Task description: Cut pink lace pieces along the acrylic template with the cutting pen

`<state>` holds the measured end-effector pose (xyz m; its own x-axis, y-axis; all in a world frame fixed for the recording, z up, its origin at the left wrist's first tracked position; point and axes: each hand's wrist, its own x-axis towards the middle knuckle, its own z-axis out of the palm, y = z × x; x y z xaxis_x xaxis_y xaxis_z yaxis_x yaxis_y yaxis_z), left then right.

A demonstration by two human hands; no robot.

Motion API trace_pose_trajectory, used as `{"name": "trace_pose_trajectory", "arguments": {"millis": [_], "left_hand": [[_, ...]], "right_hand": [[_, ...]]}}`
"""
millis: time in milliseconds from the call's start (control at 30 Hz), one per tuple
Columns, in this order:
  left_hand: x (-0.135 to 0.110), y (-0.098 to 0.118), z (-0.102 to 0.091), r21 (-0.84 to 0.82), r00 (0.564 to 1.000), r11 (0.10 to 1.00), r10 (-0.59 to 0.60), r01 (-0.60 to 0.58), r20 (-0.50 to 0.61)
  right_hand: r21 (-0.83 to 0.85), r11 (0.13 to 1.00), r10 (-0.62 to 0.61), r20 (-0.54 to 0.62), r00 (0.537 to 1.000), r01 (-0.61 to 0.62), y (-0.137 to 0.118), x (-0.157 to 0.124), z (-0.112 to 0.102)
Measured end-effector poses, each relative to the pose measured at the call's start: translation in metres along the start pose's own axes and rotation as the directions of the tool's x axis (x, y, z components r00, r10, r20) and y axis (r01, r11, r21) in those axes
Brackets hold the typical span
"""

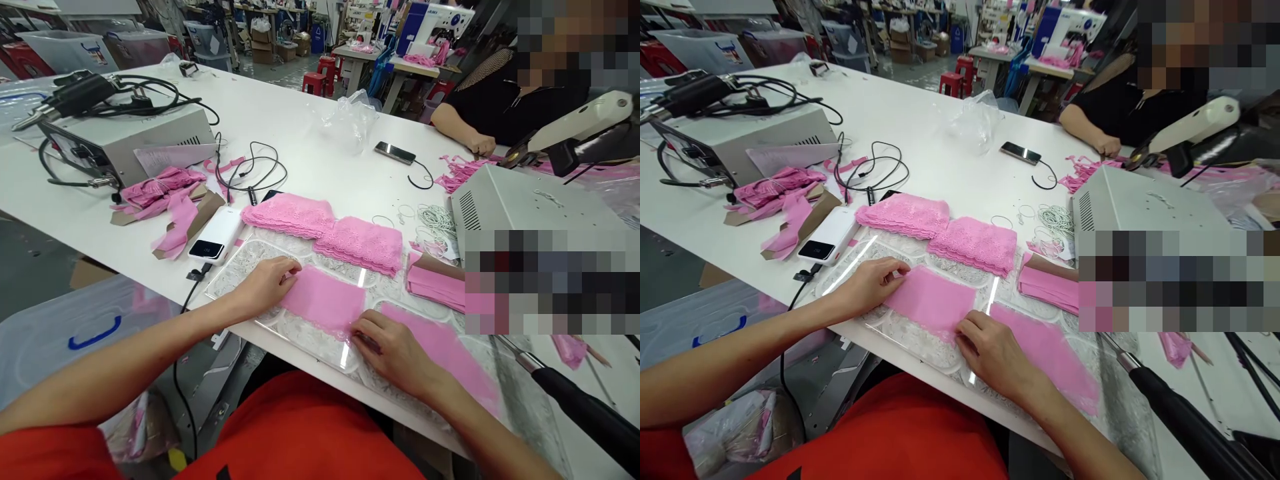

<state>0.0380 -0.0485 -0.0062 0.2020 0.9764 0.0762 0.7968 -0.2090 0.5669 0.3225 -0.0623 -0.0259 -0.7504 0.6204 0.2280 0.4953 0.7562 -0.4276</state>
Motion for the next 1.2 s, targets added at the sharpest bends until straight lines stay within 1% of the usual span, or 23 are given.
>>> {"name": "trace_pose_trajectory", "arguments": {"millis": [200,233,300,333,400,467,500,533,600,667,700,767,833,933,1000,1133,1200], "left_hand": [[-0.002,-0.010,0.004,0.085,0.997,0.993,0.083,-0.082,-0.005],[-0.003,-0.013,0.005,0.119,0.994,0.987,0.109,-0.107,-0.009],[-0.007,-0.019,0.006,0.248,0.980,0.952,0.195,-0.180,-0.037],[-0.008,-0.021,0.006,0.321,0.966,0.920,0.252,-0.223,-0.052],[-0.009,-0.024,0.006,0.441,0.917,0.843,0.387,-0.307,-0.101],[-0.008,-0.019,0.009,0.474,0.857,0.793,0.496,-0.382,-0.138],[-0.007,-0.013,0.011,0.452,0.831,0.778,0.541,-0.436,-0.128],[-0.006,-0.005,0.015,0.413,0.802,0.760,0.587,-0.501,-0.107],[-0.003,0.016,0.025,0.322,0.735,0.703,0.678,-0.635,-0.030],[0.004,0.040,0.039,0.242,0.675,0.645,0.736,-0.724,0.057],[0.008,0.052,0.047,0.207,0.646,0.620,0.757,-0.757,0.096],[0.018,0.071,0.064,0.143,0.605,0.588,0.779,-0.796,0.162],[0.028,0.085,0.078,0.088,0.565,0.560,0.795,-0.823,0.219],[0.042,0.099,0.095,0.024,0.499,0.519,0.809,-0.855,0.311],[0.050,0.104,0.101,0.002,0.468,0.502,0.804,-0.865,0.366],[0.058,0.110,0.108,-0.023,0.434,0.494,0.785,-0.869,0.442],[0.060,0.112,0.108,-0.035,0.421,0.496,0.770,-0.868,0.481]], "right_hand": [[0.001,1.000,0.003,0.014,1.000,-0.003,-0.001,0.004,0.001],[-0.002,1.000,-0.001,0.014,1.000,0.001,-0.003,0.004,0.000],[-0.007,1.000,-0.013,0.008,1.000,0.013,-0.006,0.003,-0.002],[-0.006,1.000,-0.015,-0.001,1.000,0.015,-0.008,0.002,-0.003],[0.002,1.000,0.003,-0.031,1.000,-0.003,-0.009,-0.005,-0.009],[0.021,0.998,0.063,-0.092,0.994,-0.061,-0.006,-0.017,-0.018],[0.035,0.994,0.107,-0.136,0.985,-0.103,-0.003,-0.026,-0.022],[0.047,0.988,0.153,-0.185,0.971,-0.147,0.000,-0.036,-0.027],[0.044,0.971,0.238,-0.292,0.926,-0.236,0.009,-0.060,-0.036],[-0.019,0.945,0.296,-0.381,0.876,-0.328,0.019,-0.086,-0.042],[-0.059,0.927,0.315,-0.417,0.853,-0.371,0.024,-0.099,-0.044],[-0.127,0.885,0.343,-0.474,0.811,-0.448,0.030,-0.123,-0.045],[-0.165,0.847,0.367,-0.508,0.779,-0.506,0.033,-0.141,-0.044],[-0.187,0.812,0.397,-0.517,0.759,-0.552,0.031,-0.158,-0.043],[-0.182,0.810,0.405,-0.514,0.756,-0.557,0.030,-0.164,-0.042],[-0.172,0.826,0.388,-0.517,0.763,-0.537,0.030,-0.171,-0.042],[-0.161,0.830,0.386,-0.526,0.758,-0.534,0.031,-0.175,-0.041]]}}
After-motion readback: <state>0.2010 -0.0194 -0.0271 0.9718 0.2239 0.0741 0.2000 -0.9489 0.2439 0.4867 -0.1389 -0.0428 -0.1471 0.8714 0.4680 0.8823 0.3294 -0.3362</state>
